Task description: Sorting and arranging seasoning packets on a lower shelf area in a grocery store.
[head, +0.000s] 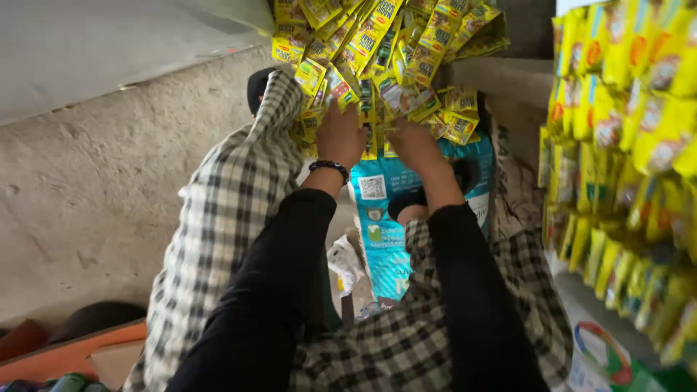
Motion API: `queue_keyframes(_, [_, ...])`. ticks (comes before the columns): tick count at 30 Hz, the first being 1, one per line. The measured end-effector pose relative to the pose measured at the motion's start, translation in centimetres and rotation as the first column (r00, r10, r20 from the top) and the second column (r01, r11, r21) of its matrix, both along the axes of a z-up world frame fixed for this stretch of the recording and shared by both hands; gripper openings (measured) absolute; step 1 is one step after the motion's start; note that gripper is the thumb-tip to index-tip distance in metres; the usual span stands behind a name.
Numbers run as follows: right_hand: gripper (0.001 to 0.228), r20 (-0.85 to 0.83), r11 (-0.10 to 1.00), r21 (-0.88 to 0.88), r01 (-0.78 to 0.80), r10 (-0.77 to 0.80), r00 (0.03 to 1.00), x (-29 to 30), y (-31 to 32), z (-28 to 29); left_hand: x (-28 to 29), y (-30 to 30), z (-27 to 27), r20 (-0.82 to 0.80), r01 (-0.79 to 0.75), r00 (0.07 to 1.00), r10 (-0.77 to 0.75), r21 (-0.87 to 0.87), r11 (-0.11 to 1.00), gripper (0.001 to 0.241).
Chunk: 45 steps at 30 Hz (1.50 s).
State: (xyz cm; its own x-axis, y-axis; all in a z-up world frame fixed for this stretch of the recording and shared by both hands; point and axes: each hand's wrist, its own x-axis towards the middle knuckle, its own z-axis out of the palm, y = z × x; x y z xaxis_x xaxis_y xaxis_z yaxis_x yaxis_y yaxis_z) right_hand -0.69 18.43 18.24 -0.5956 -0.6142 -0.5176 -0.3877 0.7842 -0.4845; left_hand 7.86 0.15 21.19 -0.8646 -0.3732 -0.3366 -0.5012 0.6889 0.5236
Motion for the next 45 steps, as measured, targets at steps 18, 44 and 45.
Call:
queue_keyframes(18, [0.028, 0.547, 0.213, -0.434, 0.875, -0.709, 0.444, -4.8, 11.2, -33.1, -3.0, 6.3, -20.1, 0.179, -0.402, 0.915, 0.361, 0.461, 0.791, 0.037])
queue_keyframes(44, [0.014, 0.934, 0.159, 0.29, 0.944, -0.263, -0.243, 11.9, 2.0, -12.3, 6.7, 5.7, -15.3, -0.043, -0.498, 0.822, 0.568, 0.43, 0.753, 0.048])
queue_keyframes(45, [0.015, 0.91, 0.13, 0.343, 0.93, -0.293, -0.295, 11.9, 2.1, -11.0, 6.9, 6.1, -14.1, -0.01, -0.52, 0.801, 0.599, 0.485, 0.703, 0.042])
